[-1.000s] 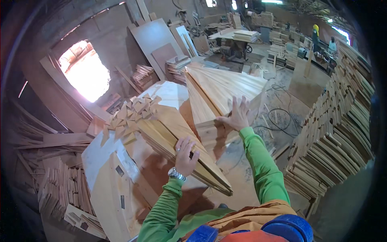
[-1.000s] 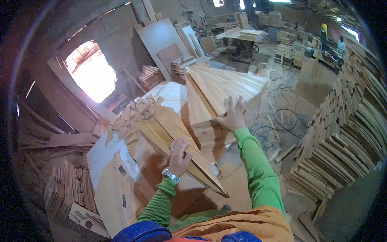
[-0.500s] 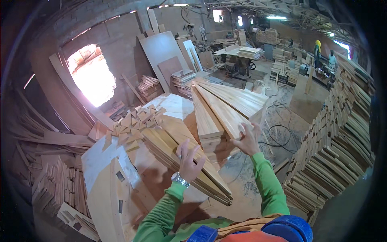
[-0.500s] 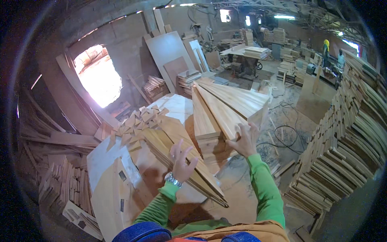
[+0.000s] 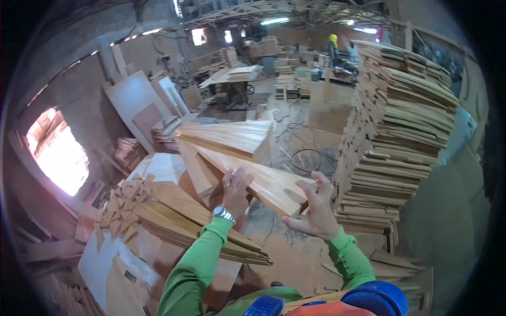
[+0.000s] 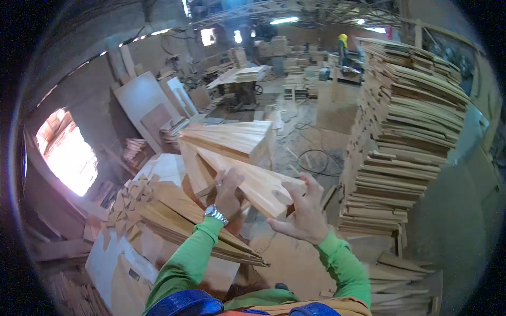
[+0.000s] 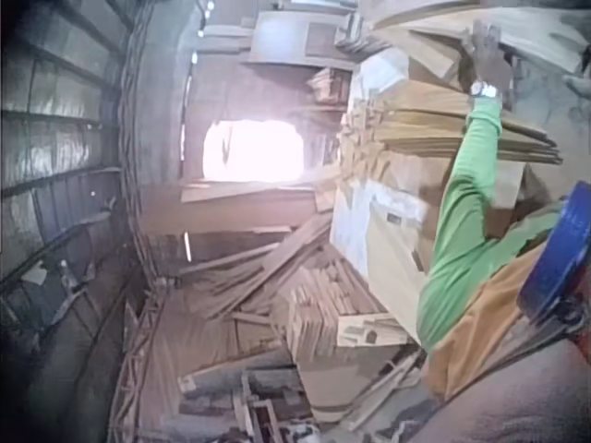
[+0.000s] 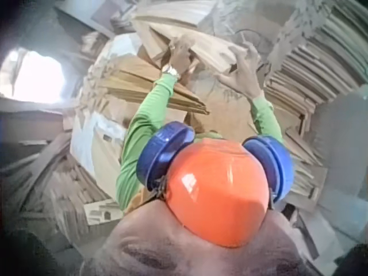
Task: Sorting and stacking wooden boards and furniture components on a workbench in a workshop.
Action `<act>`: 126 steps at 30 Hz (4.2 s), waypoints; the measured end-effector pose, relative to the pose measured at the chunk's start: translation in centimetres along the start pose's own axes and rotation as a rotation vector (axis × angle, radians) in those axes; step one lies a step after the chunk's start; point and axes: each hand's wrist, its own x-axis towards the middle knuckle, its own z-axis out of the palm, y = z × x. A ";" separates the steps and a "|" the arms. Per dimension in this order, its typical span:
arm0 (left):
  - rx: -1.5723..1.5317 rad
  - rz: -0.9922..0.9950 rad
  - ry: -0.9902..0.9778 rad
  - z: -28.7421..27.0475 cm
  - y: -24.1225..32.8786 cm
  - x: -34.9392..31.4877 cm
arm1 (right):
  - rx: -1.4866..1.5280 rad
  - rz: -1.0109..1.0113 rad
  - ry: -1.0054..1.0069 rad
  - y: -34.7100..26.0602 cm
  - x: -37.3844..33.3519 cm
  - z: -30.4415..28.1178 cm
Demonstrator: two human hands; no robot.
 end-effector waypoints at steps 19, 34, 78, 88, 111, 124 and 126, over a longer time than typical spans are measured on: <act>-1.046 -0.136 1.028 -36.3 7.4 -2.9 | 0.192 -0.217 0.005 -22.6 -2.1 2.2; -0.660 -1.337 1.266 -41.3 3.6 -55.8 | 1.127 0.472 -1.232 -47.9 -30.1 23.8; 0.347 -1.363 0.006 -41.4 8.8 -76.0 | 0.277 -0.451 -1.031 -46.7 -44.9 35.8; 0.519 -1.329 -0.059 -38.1 7.4 -78.7 | 0.263 -0.383 -1.117 -47.6 -44.6 35.4; 0.466 -1.736 0.281 -37.5 6.6 -81.2 | 0.263 -0.458 -0.988 -44.1 -47.1 33.1; 0.522 -1.887 0.019 -22.7 15.6 -64.8 | 0.166 -0.207 -1.007 -30.3 -48.6 19.9; 0.538 -1.850 -0.034 -21.4 15.9 -64.5 | 0.146 -0.216 -1.002 -29.2 -49.0 19.5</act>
